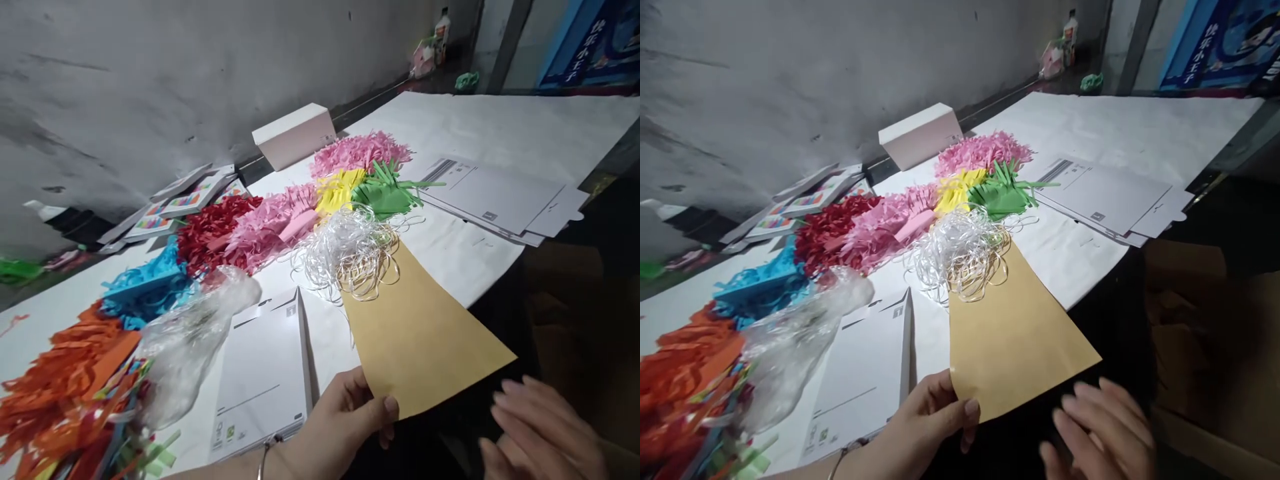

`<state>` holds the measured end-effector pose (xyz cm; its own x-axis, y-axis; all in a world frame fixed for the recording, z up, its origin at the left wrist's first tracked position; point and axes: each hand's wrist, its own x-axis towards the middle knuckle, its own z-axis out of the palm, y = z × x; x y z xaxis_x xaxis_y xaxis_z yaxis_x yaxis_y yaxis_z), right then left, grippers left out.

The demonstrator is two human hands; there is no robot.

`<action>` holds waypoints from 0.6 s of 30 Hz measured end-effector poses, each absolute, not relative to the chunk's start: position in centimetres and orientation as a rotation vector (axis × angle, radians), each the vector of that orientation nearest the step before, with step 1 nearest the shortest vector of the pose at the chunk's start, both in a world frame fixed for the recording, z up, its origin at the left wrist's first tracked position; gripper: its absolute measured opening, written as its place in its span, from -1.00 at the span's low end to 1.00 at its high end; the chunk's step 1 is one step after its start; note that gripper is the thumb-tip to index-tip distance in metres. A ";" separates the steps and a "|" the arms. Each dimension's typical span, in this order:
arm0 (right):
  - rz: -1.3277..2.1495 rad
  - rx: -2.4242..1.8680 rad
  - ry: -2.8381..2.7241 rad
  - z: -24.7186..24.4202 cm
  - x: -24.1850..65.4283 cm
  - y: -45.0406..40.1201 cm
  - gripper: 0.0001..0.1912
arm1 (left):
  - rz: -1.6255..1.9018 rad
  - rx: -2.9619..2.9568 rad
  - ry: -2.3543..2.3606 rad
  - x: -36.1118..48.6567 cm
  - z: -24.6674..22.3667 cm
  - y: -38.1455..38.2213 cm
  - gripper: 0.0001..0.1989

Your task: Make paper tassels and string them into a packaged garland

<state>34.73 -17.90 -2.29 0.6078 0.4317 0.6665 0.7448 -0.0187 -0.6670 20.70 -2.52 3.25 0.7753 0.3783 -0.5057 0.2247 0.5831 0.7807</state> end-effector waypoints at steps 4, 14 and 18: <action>-0.287 -1.634 -1.420 -1.2 35.3 -14.9 -0.70 | 0.085 0.881 0.647 21.0 3.0 -2.3 -0.69; -0.153 -1.610 -1.423 -1.6 35.9 -13.5 -0.77 | 0.058 0.895 0.671 21.2 3.0 -1.3 -0.74; -0.039 -1.569 -1.372 -0.9 36.0 -13.1 -0.79 | 0.057 0.893 0.671 21.4 3.0 -1.3 -0.76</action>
